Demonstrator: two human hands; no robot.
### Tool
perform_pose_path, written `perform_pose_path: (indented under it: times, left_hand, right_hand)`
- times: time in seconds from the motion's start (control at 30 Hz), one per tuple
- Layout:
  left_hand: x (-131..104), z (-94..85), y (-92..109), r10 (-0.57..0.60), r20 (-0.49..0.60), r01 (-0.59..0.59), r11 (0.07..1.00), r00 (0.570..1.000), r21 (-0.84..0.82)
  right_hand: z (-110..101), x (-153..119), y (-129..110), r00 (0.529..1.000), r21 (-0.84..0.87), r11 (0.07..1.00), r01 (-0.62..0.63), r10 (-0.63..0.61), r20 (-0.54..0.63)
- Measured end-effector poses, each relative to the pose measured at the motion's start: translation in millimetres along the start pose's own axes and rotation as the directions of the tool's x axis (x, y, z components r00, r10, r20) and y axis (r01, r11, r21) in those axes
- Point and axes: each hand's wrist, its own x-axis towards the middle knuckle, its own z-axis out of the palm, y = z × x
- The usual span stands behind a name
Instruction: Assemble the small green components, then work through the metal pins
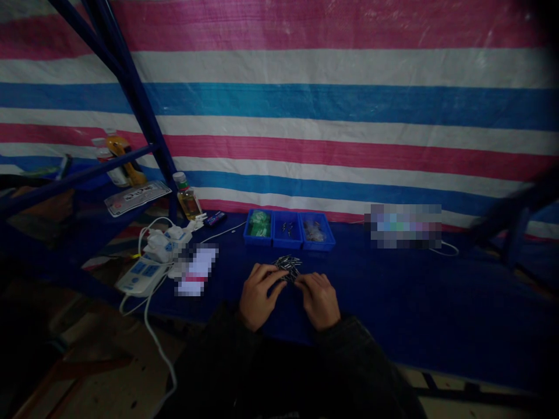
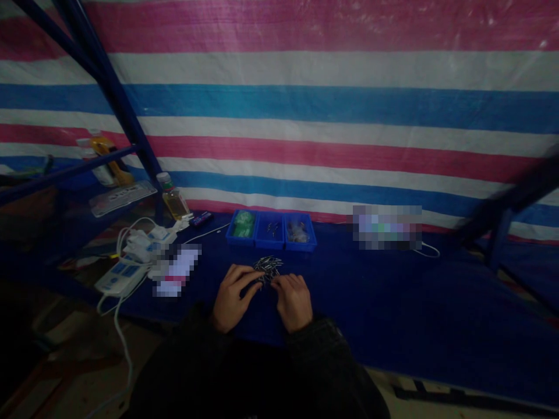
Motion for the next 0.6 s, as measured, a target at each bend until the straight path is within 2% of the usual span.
perform_pose_path:
  times: [0.23, 0.4, 0.5, 0.6]
  left_hand:
    - [-2.2, 2.7, -5.2, 0.048, 0.057, -0.051, 0.998, 0.997, 0.045]
    - [-3.5, 5.8, -8.8, 0.059, 0.039, -0.060, 0.997, 0.998, 0.039]
    - [-2.7, 5.6, -8.3, 0.055, 0.049, -0.055, 0.998, 0.997, 0.006]
    - [-1.4, 3.5, -5.9, 0.015, 0.040, -0.013, 0.998, 0.999, -0.057]
  right_hand:
    - [-2.4, -1.4, -9.3, 0.996, 0.082, 0.993, 0.089, -0.086, -0.034]
    - [0.0, -0.9, -15.3, 0.974, 0.117, 0.976, 0.184, -0.165, -0.154]
    - [0.3, -0.2, -19.1, 0.967, 0.147, 0.969, 0.198, -0.168, -0.193]
    - [1.1, 1.4, -22.0, 0.976, 0.199, 0.968, 0.153, -0.116, -0.185]
